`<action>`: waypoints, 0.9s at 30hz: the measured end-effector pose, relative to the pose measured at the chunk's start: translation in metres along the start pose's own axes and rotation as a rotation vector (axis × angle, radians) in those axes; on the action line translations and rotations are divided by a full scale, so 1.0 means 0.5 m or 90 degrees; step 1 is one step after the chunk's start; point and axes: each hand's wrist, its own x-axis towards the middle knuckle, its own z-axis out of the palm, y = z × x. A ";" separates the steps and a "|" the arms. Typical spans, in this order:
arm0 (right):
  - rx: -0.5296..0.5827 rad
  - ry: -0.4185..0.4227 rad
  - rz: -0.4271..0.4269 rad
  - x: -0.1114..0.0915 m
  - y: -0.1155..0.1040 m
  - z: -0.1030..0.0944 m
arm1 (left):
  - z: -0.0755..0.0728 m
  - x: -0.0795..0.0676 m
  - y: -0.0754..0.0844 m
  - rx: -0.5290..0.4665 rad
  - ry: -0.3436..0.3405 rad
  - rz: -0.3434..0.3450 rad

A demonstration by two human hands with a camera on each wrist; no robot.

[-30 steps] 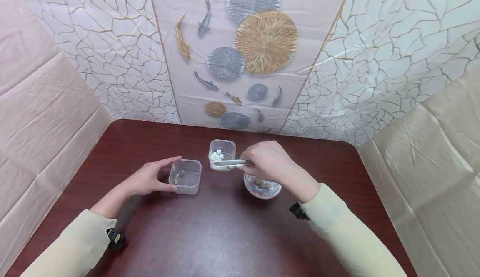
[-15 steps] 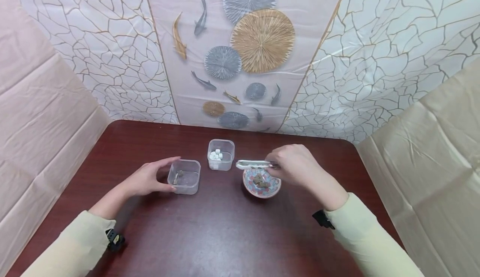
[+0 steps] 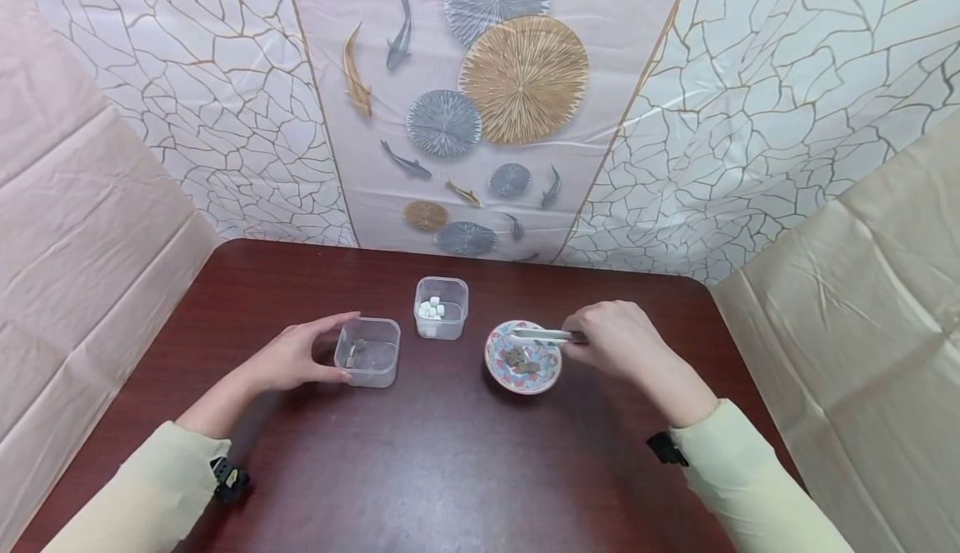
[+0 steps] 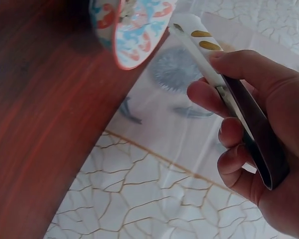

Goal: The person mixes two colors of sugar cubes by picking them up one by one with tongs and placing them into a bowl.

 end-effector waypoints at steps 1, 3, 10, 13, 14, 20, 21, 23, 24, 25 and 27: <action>-0.002 -0.004 0.003 -0.002 0.003 0.003 | 0.000 0.000 0.000 -0.002 0.000 0.001; -0.005 -0.012 0.010 -0.006 0.009 0.009 | 0.000 -0.001 -0.001 -0.005 0.000 0.001; -0.013 -0.036 0.028 -0.013 0.019 0.019 | 0.000 -0.002 -0.002 -0.008 0.002 -0.001; -0.014 -0.035 0.034 -0.011 0.019 0.020 | -0.001 -0.001 0.000 -0.006 0.002 0.000; -0.013 -0.032 0.033 -0.010 0.018 0.020 | -0.001 -0.001 0.001 -0.006 0.002 0.001; 0.007 -0.021 0.017 0.012 -0.003 0.014 | -0.005 0.000 0.005 -0.008 0.003 0.003; 0.010 -0.020 0.012 0.019 -0.009 0.013 | -0.005 0.000 0.005 -0.009 0.002 0.002; 0.019 -0.019 -0.002 0.034 -0.024 0.011 | -0.005 0.000 0.005 -0.011 0.002 0.002; 0.023 -0.017 -0.011 0.043 -0.032 0.011 | -0.004 -0.001 0.004 -0.012 0.001 0.002; 0.026 -0.014 -0.022 0.052 -0.039 0.011 | -0.004 -0.001 0.003 -0.013 0.001 0.002; 0.033 -0.002 -0.044 0.072 -0.055 0.013 | -0.003 -0.001 0.001 -0.014 0.001 0.001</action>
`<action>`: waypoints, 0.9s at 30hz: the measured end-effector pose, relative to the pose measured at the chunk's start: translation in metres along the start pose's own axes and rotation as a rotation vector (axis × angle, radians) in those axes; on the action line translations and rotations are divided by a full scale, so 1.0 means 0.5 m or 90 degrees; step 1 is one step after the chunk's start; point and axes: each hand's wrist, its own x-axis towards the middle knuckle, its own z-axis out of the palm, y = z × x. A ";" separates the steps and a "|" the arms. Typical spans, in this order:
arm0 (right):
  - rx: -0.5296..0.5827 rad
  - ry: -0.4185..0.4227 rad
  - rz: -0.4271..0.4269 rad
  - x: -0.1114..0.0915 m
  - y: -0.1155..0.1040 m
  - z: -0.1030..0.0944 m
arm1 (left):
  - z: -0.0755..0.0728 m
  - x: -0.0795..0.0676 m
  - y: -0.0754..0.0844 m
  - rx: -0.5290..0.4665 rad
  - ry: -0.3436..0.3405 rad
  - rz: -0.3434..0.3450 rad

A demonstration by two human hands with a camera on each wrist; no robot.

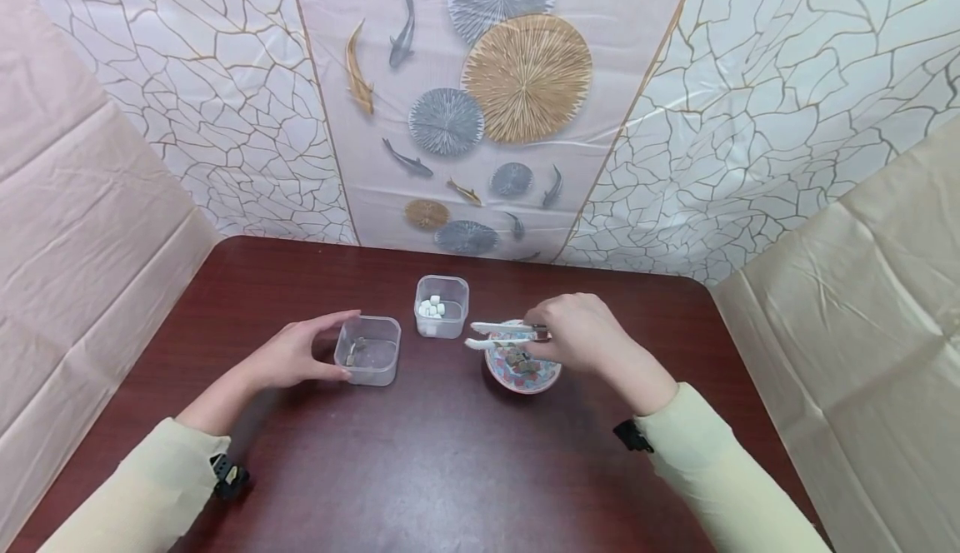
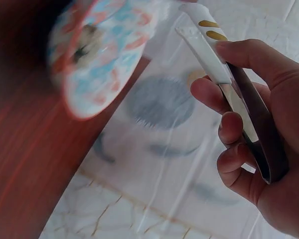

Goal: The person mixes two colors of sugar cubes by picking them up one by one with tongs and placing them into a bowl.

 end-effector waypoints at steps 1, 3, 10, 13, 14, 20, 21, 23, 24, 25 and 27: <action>0.005 0.005 -0.012 0.011 -0.008 0.001 | 0.000 0.000 -0.001 0.001 0.000 -0.001; 0.009 0.017 -0.034 0.033 -0.023 0.005 | 0.001 -0.001 -0.002 0.000 0.001 0.001; 0.011 0.030 -0.091 0.107 -0.078 0.018 | 0.002 -0.001 -0.005 -0.010 0.000 0.001; -0.006 0.016 -0.109 0.139 -0.102 0.024 | 0.001 -0.002 -0.005 -0.002 0.002 0.004; -0.012 0.010 -0.112 0.149 -0.109 0.027 | 0.001 -0.001 -0.005 -0.001 0.002 0.004; -0.046 -0.012 -0.133 0.199 -0.146 0.045 | 0.000 0.000 -0.006 -0.002 0.000 0.004; -0.053 -0.014 -0.138 0.205 -0.152 0.049 | 0.000 0.001 -0.006 0.000 -0.001 0.004; -0.068 -0.022 -0.144 0.218 -0.162 0.055 | -0.001 0.001 -0.005 0.003 0.000 0.005; -0.077 -0.027 -0.147 0.224 -0.168 0.059 | -0.001 0.002 -0.005 0.003 -0.001 0.005; -0.084 -0.033 -0.149 0.230 -0.173 0.063 | -0.001 0.002 -0.005 0.004 0.000 0.005; -0.096 -0.046 -0.151 0.242 -0.182 0.070 | -0.001 0.002 -0.004 0.004 0.000 0.005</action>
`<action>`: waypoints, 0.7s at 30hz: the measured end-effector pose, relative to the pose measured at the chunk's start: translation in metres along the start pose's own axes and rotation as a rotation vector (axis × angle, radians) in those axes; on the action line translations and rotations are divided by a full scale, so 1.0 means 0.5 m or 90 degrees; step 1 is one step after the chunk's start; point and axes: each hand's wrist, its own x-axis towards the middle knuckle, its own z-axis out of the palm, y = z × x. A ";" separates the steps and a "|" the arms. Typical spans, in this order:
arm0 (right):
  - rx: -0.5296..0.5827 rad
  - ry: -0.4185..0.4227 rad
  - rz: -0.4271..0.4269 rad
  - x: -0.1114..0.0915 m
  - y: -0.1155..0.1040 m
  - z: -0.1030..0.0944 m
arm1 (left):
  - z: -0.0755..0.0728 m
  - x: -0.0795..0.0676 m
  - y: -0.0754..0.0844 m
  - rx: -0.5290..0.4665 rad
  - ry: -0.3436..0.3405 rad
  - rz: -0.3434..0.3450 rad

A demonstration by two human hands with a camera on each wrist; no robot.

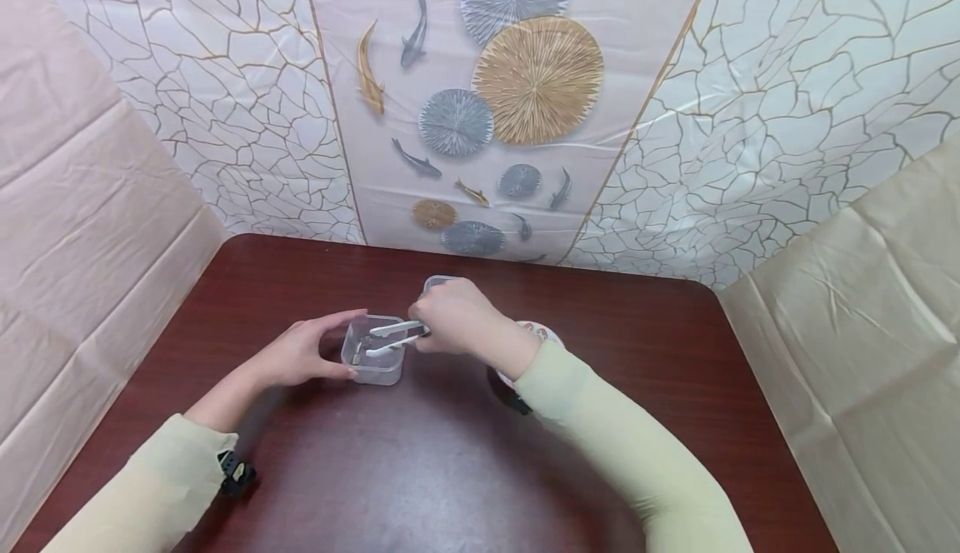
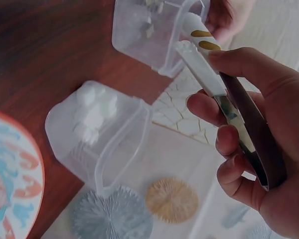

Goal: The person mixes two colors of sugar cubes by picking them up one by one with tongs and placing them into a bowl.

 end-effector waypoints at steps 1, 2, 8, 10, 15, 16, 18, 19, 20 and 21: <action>-0.005 -0.006 -0.001 0.006 -0.003 0.003 | 0.000 0.000 0.000 -0.001 -0.001 0.000; -0.012 -0.010 -0.002 0.011 -0.006 0.005 | 0.000 0.001 0.001 -0.002 -0.001 0.000; -0.058 -0.015 -0.002 0.036 -0.020 0.019 | 0.000 0.001 0.001 -0.006 -0.001 0.001; -0.063 -0.021 -0.005 0.044 -0.023 0.022 | -0.001 0.001 0.001 -0.004 -0.001 -0.001; -0.082 -0.038 -0.016 0.061 -0.031 0.027 | -0.001 -0.001 0.002 0.002 0.003 -0.004; -0.085 -0.040 -0.015 0.064 -0.032 0.029 | -0.001 -0.002 0.003 0.002 0.003 -0.004; -0.090 -0.048 -0.012 0.071 -0.034 0.032 | -0.001 -0.002 0.002 0.003 0.004 -0.004; -0.089 -0.054 -0.009 0.073 -0.035 0.033 | -0.001 -0.002 0.002 0.006 0.004 -0.004; -0.089 -0.058 -0.007 0.076 -0.035 0.035 | -0.001 -0.001 0.002 0.009 0.005 -0.006; -0.088 -0.063 -0.005 0.078 -0.036 0.036 | -0.001 -0.001 0.002 0.013 0.005 -0.007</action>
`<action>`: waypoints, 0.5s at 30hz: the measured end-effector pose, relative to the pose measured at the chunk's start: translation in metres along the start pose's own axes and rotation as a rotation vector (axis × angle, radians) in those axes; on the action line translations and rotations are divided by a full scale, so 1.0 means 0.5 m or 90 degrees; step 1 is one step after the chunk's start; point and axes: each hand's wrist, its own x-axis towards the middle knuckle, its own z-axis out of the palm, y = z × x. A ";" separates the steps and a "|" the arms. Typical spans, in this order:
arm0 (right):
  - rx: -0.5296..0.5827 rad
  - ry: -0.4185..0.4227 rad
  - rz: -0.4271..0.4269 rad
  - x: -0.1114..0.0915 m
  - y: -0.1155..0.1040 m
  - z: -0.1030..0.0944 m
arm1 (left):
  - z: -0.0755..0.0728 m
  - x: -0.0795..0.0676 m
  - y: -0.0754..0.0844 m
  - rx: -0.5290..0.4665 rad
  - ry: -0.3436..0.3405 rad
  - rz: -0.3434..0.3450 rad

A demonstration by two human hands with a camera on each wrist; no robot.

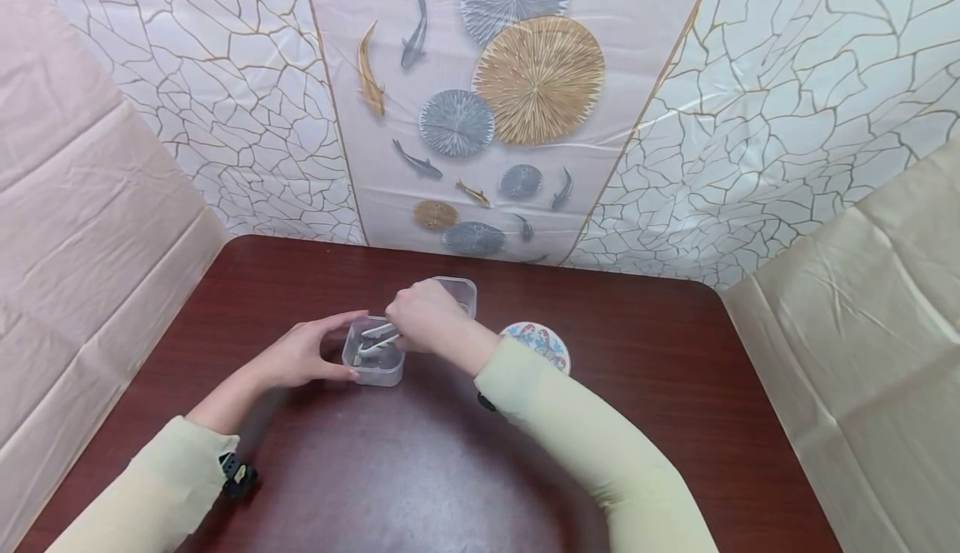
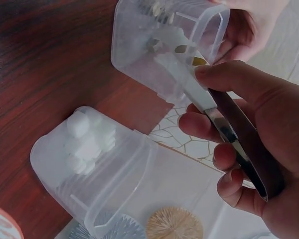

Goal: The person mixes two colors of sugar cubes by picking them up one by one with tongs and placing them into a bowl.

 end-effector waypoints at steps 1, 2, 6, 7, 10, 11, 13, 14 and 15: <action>0.000 -0.007 0.003 0.003 0.000 0.002 | 0.000 0.000 0.000 0.004 0.000 -0.001; -0.002 -0.014 0.005 0.005 -0.001 0.002 | 0.000 0.000 0.000 0.007 0.000 -0.001; -0.010 -0.042 0.017 0.011 -0.003 0.001 | 0.000 0.000 0.000 0.009 -0.002 -0.002; -0.014 -0.048 0.019 0.012 -0.003 0.000 | 0.000 0.000 0.001 0.008 -0.002 -0.001; -0.020 -0.071 0.017 0.012 -0.007 -0.006 | -0.001 -0.001 0.003 0.006 -0.001 0.001; -0.022 -0.078 0.015 0.011 -0.009 -0.008 | -0.001 -0.001 0.003 0.005 -0.001 0.001; -0.024 -0.091 0.008 0.009 -0.012 -0.014 | -0.001 -0.001 0.004 0.002 0.000 0.002; -0.025 -0.094 0.006 0.007 -0.014 -0.017 | -0.001 -0.001 0.005 0.001 0.000 0.002; -0.027 -0.096 0.005 0.005 -0.015 -0.019 | -0.001 -0.001 0.005 0.000 -0.001 0.002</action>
